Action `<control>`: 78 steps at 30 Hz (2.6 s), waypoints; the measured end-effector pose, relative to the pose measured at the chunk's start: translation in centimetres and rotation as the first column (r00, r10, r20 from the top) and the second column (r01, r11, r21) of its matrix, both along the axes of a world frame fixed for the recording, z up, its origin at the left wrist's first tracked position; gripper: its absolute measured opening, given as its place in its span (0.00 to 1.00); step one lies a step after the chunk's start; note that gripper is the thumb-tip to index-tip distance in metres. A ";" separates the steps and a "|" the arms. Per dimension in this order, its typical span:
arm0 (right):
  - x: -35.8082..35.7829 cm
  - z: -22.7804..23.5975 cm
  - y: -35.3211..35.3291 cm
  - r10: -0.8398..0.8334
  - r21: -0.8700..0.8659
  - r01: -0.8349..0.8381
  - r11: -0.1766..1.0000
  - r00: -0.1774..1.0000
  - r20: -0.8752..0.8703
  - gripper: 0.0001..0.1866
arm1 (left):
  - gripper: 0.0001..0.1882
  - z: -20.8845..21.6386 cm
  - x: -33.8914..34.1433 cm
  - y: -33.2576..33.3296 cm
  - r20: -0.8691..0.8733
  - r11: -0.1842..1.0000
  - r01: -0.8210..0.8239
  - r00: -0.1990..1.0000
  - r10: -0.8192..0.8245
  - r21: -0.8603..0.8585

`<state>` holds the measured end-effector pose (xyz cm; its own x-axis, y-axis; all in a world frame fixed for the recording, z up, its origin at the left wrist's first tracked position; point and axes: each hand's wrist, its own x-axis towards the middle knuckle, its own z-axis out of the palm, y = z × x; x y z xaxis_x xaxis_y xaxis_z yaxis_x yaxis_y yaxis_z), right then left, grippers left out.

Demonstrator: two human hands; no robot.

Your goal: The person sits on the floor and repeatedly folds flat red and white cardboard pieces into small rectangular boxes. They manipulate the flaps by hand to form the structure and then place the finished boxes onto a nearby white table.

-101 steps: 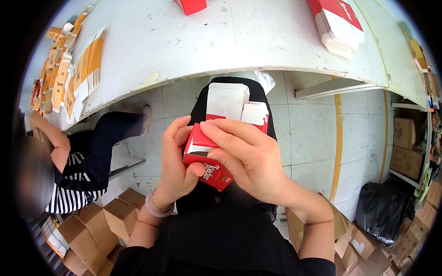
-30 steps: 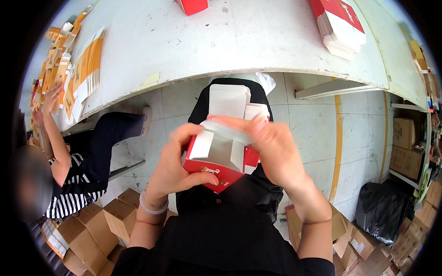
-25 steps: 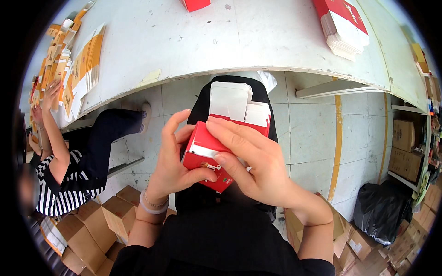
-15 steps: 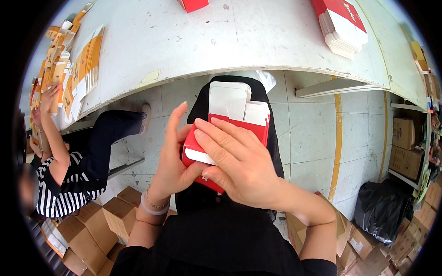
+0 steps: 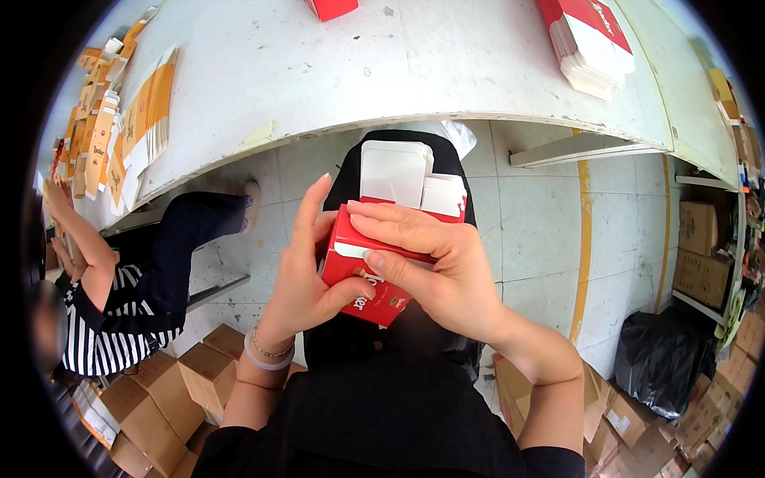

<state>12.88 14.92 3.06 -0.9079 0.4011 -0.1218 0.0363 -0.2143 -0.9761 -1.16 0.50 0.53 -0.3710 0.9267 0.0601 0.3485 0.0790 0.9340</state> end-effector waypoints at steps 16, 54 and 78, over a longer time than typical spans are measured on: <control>0.1 -1.3 -0.7 0.201 0.697 -0.105 0.709 0.978 -0.056 0.30 | 0.56 0.5 0.2 0.0 0.088 0.996 0.008 0.996 0.000 -0.085; -0.8 2.3 -1.0 -0.064 0.832 0.361 0.421 0.927 -0.369 0.26 | 0.54 1.2 3.7 -0.9 0.611 0.864 -0.394 0.780 0.134 0.314; 0.4 1.4 -0.2 0.008 0.574 0.024 0.819 0.999 -0.053 0.18 | 0.64 -0.3 0.5 -0.8 -0.033 0.991 -0.066 0.997 0.070 0.115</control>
